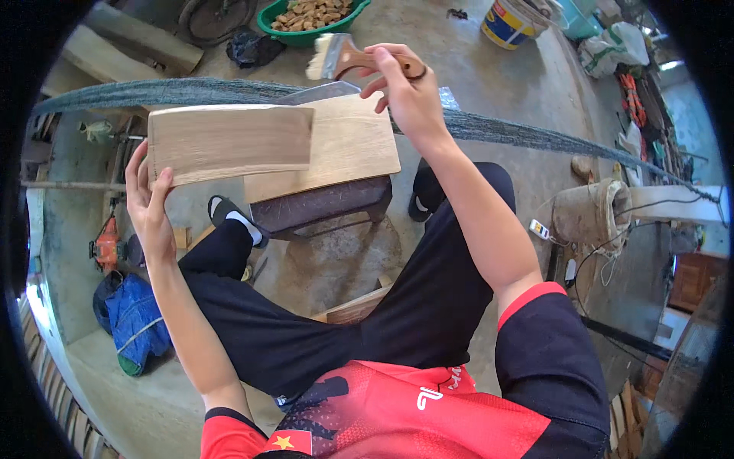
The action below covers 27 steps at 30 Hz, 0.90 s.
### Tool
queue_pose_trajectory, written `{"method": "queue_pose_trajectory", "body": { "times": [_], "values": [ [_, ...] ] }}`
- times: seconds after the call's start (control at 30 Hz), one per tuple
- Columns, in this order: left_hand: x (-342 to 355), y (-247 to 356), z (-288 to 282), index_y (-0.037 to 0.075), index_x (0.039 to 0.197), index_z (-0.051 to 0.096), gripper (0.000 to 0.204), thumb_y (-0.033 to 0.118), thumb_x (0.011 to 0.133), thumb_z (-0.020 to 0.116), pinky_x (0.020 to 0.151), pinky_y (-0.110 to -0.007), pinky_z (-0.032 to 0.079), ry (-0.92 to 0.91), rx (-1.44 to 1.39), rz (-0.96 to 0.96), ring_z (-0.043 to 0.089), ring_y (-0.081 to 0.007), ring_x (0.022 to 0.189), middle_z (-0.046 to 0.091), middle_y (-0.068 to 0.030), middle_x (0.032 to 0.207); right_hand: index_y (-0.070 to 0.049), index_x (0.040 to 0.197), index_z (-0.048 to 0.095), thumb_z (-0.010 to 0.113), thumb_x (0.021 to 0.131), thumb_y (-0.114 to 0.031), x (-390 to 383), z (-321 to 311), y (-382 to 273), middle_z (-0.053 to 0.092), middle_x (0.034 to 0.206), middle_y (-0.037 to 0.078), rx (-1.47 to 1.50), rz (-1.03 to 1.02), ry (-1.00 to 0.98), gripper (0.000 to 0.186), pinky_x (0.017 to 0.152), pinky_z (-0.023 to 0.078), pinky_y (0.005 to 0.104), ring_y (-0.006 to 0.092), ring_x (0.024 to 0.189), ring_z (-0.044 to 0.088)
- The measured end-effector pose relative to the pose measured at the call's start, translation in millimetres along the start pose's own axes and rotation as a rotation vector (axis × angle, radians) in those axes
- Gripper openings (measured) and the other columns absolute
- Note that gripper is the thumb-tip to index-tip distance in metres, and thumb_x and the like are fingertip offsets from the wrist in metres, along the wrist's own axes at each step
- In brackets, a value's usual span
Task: Applying a clear finish to a wooden block using a paintbrush.
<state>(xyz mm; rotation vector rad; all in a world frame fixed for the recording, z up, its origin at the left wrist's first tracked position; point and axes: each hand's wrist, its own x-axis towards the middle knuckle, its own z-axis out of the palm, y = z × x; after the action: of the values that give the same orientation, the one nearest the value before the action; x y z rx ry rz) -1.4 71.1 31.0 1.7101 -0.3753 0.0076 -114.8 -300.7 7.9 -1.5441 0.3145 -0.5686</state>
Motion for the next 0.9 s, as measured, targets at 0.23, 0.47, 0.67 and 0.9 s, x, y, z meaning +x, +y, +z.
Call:
{"method": "queue_pose_trajectory", "body": {
  "times": [0.23, 0.47, 0.67, 0.9],
  "values": [
    [2, 24, 6, 0.004, 0.149, 0.051, 0.067, 0.011, 0.088, 0.078, 0.114, -0.035, 0.043, -0.214, -0.052, 0.102, 0.059, -0.0203, 0.131, 0.062, -0.0112, 0.14, -0.004, 0.124, 0.07, 0.056, 0.113, -0.032, -7, 1, 6, 0.076, 0.1, 0.012, -0.02, -0.005, -0.077, 0.033, 0.057, 0.054, 0.0261, 0.0148, 0.076, 0.073],
    [-7, 9, 21, 0.003, 0.115, 0.068, 0.051, 0.014, 0.075, 0.097, 0.094, -0.031, 0.055, -0.363, 0.247, 0.166, 0.068, -0.0125, 0.104, 0.072, -0.0033, 0.109, -0.002, 0.122, 0.071, 0.055, 0.112, -0.032, -12, -7, -3, 0.077, 0.092, 0.013, 0.045, 0.014, -0.177, 0.035, 0.058, 0.054, 0.0263, 0.015, 0.073, 0.073],
    [-20, -5, 56, 0.001, 0.115, 0.068, 0.052, 0.012, 0.074, 0.097, 0.092, -0.033, 0.055, -0.309, 0.359, 0.193, 0.069, -0.0184, 0.104, 0.07, -0.0073, 0.109, -0.003, 0.119, 0.073, 0.065, 0.106, -0.018, -53, 42, -43, 0.078, 0.093, 0.012, 0.172, 0.03, -0.383, 0.022, 0.062, 0.056, 0.0262, 0.0135, 0.076, 0.074],
    [-19, -18, 68, 0.001, 0.116, 0.07, 0.048, 0.007, 0.074, 0.092, 0.092, -0.035, 0.056, -0.298, 0.334, 0.241, 0.072, -0.0289, 0.102, 0.072, -0.0112, 0.112, 0.002, 0.106, 0.074, 0.061, 0.105, -0.01, -49, 41, -48, 0.077, 0.087, 0.011, -0.023, 0.034, -0.401, 0.018, 0.059, 0.053, 0.0234, 0.0124, 0.072, 0.073]
  ]
}}
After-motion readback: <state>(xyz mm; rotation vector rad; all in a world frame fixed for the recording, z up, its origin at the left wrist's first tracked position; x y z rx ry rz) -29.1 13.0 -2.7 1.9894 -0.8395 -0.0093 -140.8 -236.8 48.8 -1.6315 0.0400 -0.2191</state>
